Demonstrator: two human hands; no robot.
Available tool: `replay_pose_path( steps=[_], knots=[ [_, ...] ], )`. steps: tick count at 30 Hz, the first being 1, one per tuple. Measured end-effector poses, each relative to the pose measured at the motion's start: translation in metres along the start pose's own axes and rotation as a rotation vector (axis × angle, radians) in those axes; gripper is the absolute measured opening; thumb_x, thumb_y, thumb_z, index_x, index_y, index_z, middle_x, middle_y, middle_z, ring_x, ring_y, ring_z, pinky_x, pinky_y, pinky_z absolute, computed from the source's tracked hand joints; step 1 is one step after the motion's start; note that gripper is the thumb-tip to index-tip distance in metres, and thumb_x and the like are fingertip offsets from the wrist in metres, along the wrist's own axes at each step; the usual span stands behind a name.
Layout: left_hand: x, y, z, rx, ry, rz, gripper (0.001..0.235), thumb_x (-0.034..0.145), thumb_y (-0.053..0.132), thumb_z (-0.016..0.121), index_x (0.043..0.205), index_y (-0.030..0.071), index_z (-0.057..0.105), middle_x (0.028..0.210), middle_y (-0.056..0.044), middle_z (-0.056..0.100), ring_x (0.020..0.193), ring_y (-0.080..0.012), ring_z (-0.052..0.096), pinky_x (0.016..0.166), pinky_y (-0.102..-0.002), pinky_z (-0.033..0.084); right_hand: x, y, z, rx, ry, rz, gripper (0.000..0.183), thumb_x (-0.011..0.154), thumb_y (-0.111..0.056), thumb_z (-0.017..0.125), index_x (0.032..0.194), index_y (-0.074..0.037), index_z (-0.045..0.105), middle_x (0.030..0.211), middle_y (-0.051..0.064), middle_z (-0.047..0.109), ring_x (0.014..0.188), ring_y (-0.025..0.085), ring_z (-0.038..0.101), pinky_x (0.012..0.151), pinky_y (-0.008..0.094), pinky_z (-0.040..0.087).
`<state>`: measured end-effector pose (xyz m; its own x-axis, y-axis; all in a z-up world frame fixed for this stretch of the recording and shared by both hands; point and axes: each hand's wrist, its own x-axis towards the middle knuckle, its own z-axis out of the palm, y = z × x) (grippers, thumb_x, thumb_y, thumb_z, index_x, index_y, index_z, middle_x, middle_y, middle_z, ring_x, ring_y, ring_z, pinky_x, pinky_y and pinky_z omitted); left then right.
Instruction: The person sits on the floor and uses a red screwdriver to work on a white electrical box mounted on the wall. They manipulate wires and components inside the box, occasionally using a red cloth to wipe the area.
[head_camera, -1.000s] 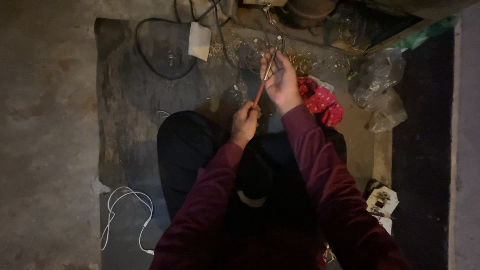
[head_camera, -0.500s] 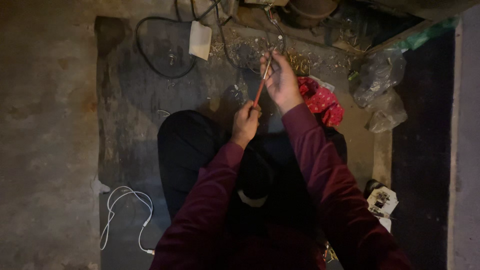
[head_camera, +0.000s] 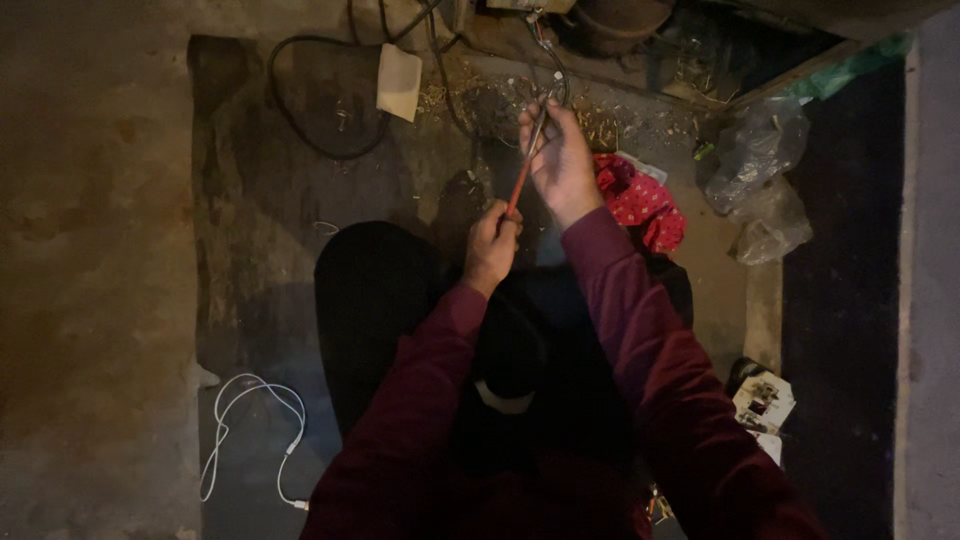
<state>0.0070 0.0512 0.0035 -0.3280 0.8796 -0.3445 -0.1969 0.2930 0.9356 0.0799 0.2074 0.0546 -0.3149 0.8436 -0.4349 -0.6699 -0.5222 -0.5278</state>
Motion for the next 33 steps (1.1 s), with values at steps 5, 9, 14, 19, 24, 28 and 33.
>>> replay_pose_path(
  steps=[5, 9, 14, 19, 24, 28, 33],
  knots=[
    [0.001, -0.017, 0.0, -0.079, -0.061, 0.015, 0.011, 0.098, 0.01, 0.053, 0.095, 0.007, 0.064, 0.077, 0.0, 0.061, 0.064, -0.0075, 0.057, 0.056, -0.025, 0.048, -0.003, -0.007, -0.02, -0.014, 0.039, -0.163, 0.019, 0.098, -0.018, 0.068, 0.11, -0.005, 0.062, 0.113, 0.013, 0.069, 0.105, 0.024, 0.067, 0.095, 0.037, 0.057],
    [-0.004, -0.014, 0.001, -0.244, -0.069, -0.048, 0.014, 0.105, 0.022, 0.063, 0.098, 0.01, 0.063, 0.076, 0.003, 0.058, 0.062, -0.0051, 0.053, 0.054, -0.023, 0.045, -0.028, -0.011, -0.045, -0.081, -0.007, -0.246, 0.023, 0.095, -0.019, 0.063, 0.114, -0.005, 0.065, 0.119, 0.005, 0.07, 0.115, 0.02, 0.067, 0.105, 0.037, 0.056],
    [-0.025, 0.003, 0.005, -0.224, -0.091, -0.008, 0.014, 0.103, 0.024, 0.065, 0.108, 0.011, 0.063, 0.078, 0.003, 0.062, 0.061, -0.0045, 0.058, 0.048, -0.022, 0.042, -0.106, 0.02, -0.08, -0.509, 0.022, 0.005, 0.025, 0.099, -0.018, 0.062, 0.119, -0.005, 0.067, 0.111, 0.005, 0.072, 0.099, 0.018, 0.068, 0.085, 0.035, 0.056],
    [-0.049, 0.02, 0.007, -0.057, -0.076, 0.108, 0.017, 0.103, 0.024, 0.066, 0.114, 0.011, 0.066, 0.077, 0.004, 0.068, 0.06, -0.0035, 0.059, 0.049, -0.021, 0.044, -0.141, 0.025, -0.09, -0.624, -0.022, -0.024, 0.022, 0.101, -0.017, 0.063, 0.115, -0.003, 0.071, 0.103, 0.004, 0.074, 0.089, 0.015, 0.07, 0.08, 0.028, 0.056],
    [-0.062, 0.036, 0.002, -0.091, -0.189, 0.044, 0.02, 0.101, 0.026, 0.064, 0.117, 0.014, 0.067, 0.075, 0.005, 0.067, 0.056, -0.003, 0.054, 0.046, -0.02, 0.04, -0.155, 0.009, -0.083, -0.705, -0.087, -0.024, 0.023, 0.103, -0.02, 0.062, 0.112, -0.002, 0.074, 0.096, 0.004, 0.074, 0.081, 0.012, 0.069, 0.075, 0.026, 0.056],
    [-0.068, 0.055, -0.001, -0.019, -0.253, 0.1, 0.02, 0.102, 0.024, 0.068, 0.115, 0.009, 0.07, 0.08, 0.003, 0.07, 0.062, -0.0027, 0.059, 0.049, -0.021, 0.045, -0.175, -0.013, -0.068, -0.765, -0.163, 0.012, 0.026, 0.101, -0.022, 0.064, 0.117, -0.005, 0.075, 0.095, 0.003, 0.073, 0.081, 0.01, 0.068, 0.075, 0.025, 0.055],
    [-0.08, 0.1, 0.005, -0.146, -0.314, 0.038, 0.018, 0.097, 0.021, 0.07, 0.111, 0.01, 0.067, 0.073, 0.0, 0.069, 0.052, -0.0064, 0.056, 0.044, -0.023, 0.04, -0.205, -0.038, -0.035, -0.746, -0.238, -0.026, 0.03, 0.104, -0.028, 0.062, 0.118, -0.003, 0.07, 0.101, 0.003, 0.073, 0.089, 0.012, 0.069, 0.078, 0.027, 0.055]
  ],
)
